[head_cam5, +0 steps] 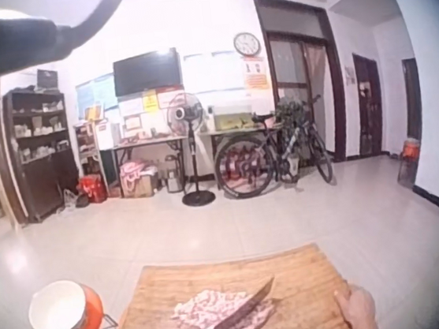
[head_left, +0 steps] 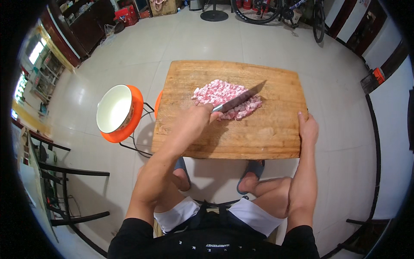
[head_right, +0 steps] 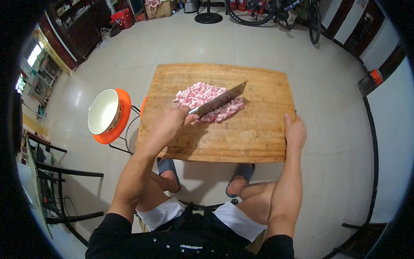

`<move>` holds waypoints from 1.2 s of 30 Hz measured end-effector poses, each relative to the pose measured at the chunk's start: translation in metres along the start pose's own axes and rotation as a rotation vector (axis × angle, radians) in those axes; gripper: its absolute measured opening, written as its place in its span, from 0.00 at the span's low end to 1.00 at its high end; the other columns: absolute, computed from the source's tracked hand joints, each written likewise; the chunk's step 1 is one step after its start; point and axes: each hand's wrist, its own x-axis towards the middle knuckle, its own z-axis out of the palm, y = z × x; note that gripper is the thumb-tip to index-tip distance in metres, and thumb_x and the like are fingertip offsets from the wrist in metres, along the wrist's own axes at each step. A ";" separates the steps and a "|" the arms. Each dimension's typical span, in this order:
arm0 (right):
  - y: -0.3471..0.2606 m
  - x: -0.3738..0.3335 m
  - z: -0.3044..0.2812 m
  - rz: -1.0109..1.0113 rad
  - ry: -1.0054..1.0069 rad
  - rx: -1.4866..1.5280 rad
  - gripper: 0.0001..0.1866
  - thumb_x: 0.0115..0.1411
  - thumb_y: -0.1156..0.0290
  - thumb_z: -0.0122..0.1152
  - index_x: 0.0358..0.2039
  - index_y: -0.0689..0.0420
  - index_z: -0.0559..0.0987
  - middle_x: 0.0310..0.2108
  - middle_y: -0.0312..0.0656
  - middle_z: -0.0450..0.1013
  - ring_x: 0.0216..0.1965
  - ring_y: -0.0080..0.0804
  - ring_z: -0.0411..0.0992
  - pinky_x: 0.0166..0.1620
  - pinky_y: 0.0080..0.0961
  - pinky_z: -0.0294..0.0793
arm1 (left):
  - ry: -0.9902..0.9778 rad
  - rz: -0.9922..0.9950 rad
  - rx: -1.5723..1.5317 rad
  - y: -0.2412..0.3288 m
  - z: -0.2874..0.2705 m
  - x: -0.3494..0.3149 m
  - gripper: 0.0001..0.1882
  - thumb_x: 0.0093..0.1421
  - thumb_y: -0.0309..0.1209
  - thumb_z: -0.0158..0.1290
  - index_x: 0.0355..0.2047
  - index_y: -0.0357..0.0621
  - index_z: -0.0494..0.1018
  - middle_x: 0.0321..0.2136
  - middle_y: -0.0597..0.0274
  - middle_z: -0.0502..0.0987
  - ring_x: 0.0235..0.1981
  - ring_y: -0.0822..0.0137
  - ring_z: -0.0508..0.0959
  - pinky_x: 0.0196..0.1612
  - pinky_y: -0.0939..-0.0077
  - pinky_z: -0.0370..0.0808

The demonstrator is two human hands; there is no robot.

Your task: The person sits on the floor and uses a cleaver to repeatedly chop a pile of raw meat on a wooden cutting board. The person gathers the meat into a central pile and continues chopping to mince it further.

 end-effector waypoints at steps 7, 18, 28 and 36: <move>0.002 0.001 -0.002 -0.001 -0.041 0.042 0.30 0.70 0.42 0.58 0.53 0.57 0.84 0.50 0.55 0.83 0.53 0.58 0.80 0.53 0.52 0.78 | 0.036 -0.024 -0.087 0.014 -0.028 -0.005 0.23 0.73 0.51 0.55 0.38 0.39 0.79 0.31 0.40 0.81 0.36 0.38 0.81 0.38 0.46 0.74; -0.003 -0.003 -0.008 0.012 -0.039 0.010 0.29 0.70 0.42 0.58 0.52 0.58 0.84 0.52 0.55 0.82 0.53 0.57 0.80 0.54 0.51 0.79 | 0.042 0.048 -0.167 0.000 -0.028 -0.005 0.23 0.73 0.51 0.55 0.41 0.41 0.78 0.32 0.42 0.82 0.36 0.38 0.81 0.38 0.45 0.74; 0.002 0.000 -0.001 0.002 -0.017 0.014 0.29 0.70 0.42 0.59 0.52 0.57 0.84 0.49 0.54 0.83 0.51 0.56 0.80 0.52 0.50 0.79 | -0.051 0.041 -0.105 0.002 -0.021 0.000 0.23 0.73 0.50 0.56 0.43 0.38 0.79 0.34 0.38 0.81 0.39 0.36 0.81 0.42 0.45 0.75; -0.002 -0.001 -0.005 0.014 -0.057 -0.007 0.29 0.71 0.42 0.57 0.53 0.56 0.84 0.49 0.53 0.83 0.51 0.55 0.80 0.52 0.50 0.79 | -0.154 0.023 -0.036 0.007 -0.010 0.000 0.24 0.73 0.50 0.55 0.42 0.38 0.79 0.33 0.38 0.81 0.39 0.36 0.81 0.41 0.46 0.75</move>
